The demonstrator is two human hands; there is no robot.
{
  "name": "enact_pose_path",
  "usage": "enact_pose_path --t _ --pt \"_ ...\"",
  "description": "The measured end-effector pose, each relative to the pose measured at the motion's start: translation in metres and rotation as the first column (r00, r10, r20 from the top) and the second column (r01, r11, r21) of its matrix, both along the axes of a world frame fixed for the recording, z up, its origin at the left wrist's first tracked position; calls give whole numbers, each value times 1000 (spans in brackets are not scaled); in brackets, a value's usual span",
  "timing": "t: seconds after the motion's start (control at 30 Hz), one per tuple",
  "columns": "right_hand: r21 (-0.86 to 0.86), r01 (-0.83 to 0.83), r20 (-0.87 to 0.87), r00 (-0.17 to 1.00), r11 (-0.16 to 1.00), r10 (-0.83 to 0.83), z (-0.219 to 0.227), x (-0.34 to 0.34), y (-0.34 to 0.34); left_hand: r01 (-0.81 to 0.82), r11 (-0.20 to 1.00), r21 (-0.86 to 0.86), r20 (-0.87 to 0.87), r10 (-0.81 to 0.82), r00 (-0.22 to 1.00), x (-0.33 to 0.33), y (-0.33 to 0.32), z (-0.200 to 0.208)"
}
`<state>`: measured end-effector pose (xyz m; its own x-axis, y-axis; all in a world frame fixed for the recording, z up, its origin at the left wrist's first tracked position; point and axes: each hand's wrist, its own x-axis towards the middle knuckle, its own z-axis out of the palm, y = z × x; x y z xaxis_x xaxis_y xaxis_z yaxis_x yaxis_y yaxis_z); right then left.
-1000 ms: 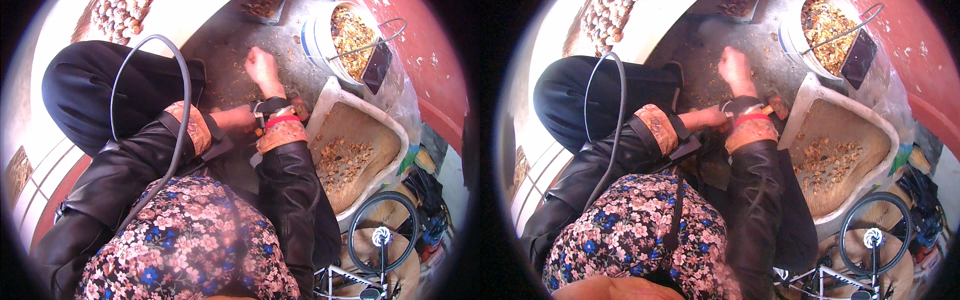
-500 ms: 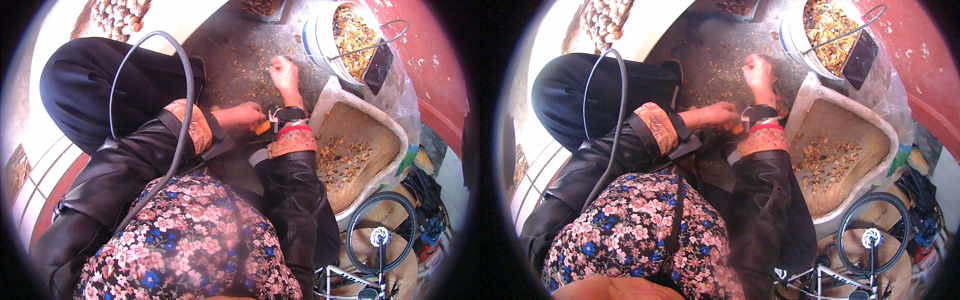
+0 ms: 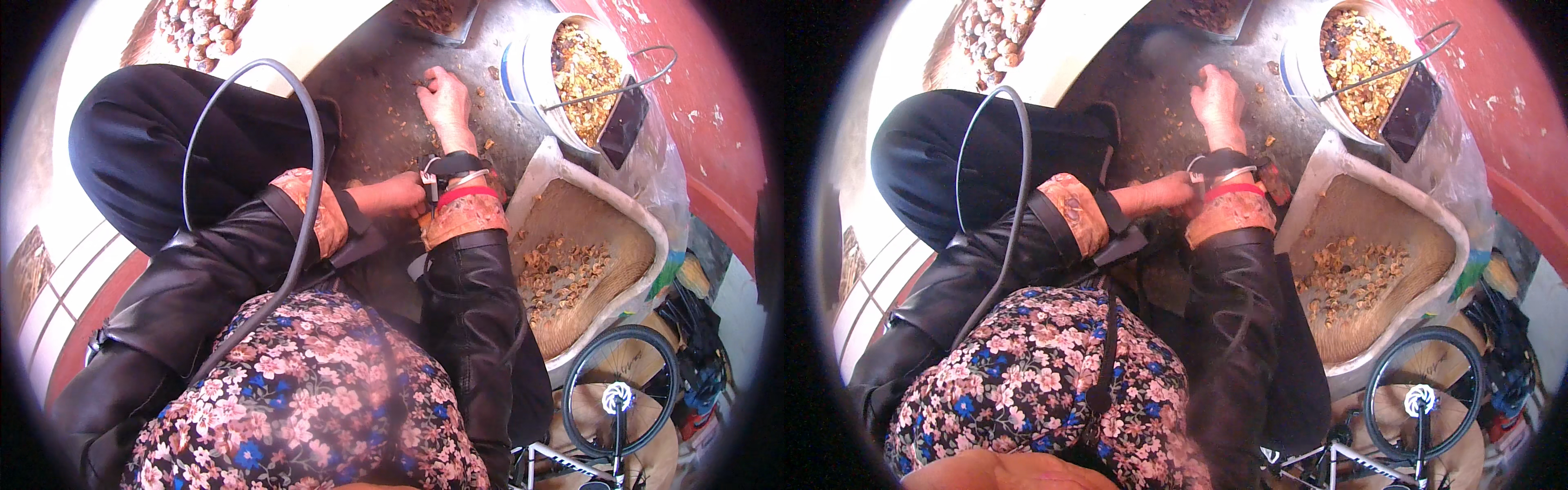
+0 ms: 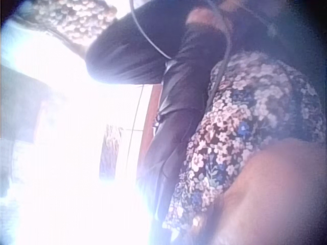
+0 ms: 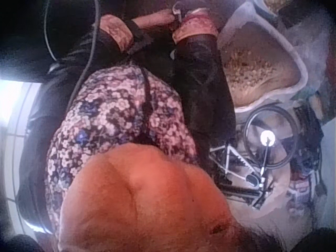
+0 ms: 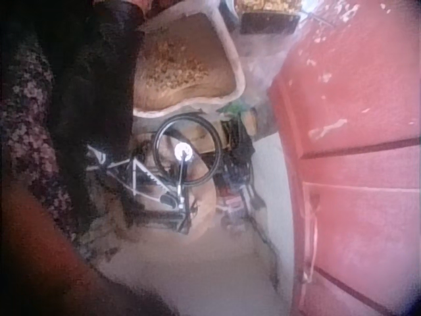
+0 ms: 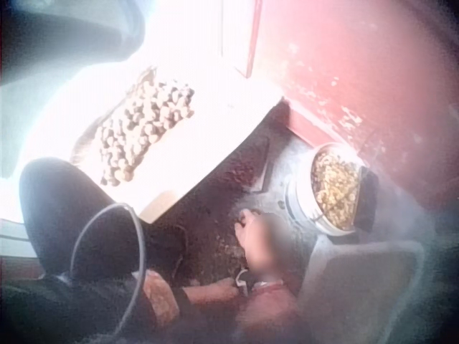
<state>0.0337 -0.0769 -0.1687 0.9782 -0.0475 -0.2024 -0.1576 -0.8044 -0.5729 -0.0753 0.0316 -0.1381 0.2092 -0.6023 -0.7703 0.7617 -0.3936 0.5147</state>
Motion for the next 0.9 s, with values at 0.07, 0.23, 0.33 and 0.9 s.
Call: enact_pose_path --t 0.07,0.23,0.33,0.9 --pt "-50 -25 -14 1000 998 24 -3 6 5 -116 993 14 12 116 993 -4 0 -2" --pt "-68 -18 0 1000 998 18 -22 1 -5 -31 999 -24 -59 29 998 -2 2 -8" --pt "271 155 -68 988 950 -142 -30 -6 -17 -11 1000 -25 -51 10 999 0 2 -3" --pt "-23 -120 -89 989 992 118 1 1 9 -123 981 153 -21 127 992 -5 -3 -3"
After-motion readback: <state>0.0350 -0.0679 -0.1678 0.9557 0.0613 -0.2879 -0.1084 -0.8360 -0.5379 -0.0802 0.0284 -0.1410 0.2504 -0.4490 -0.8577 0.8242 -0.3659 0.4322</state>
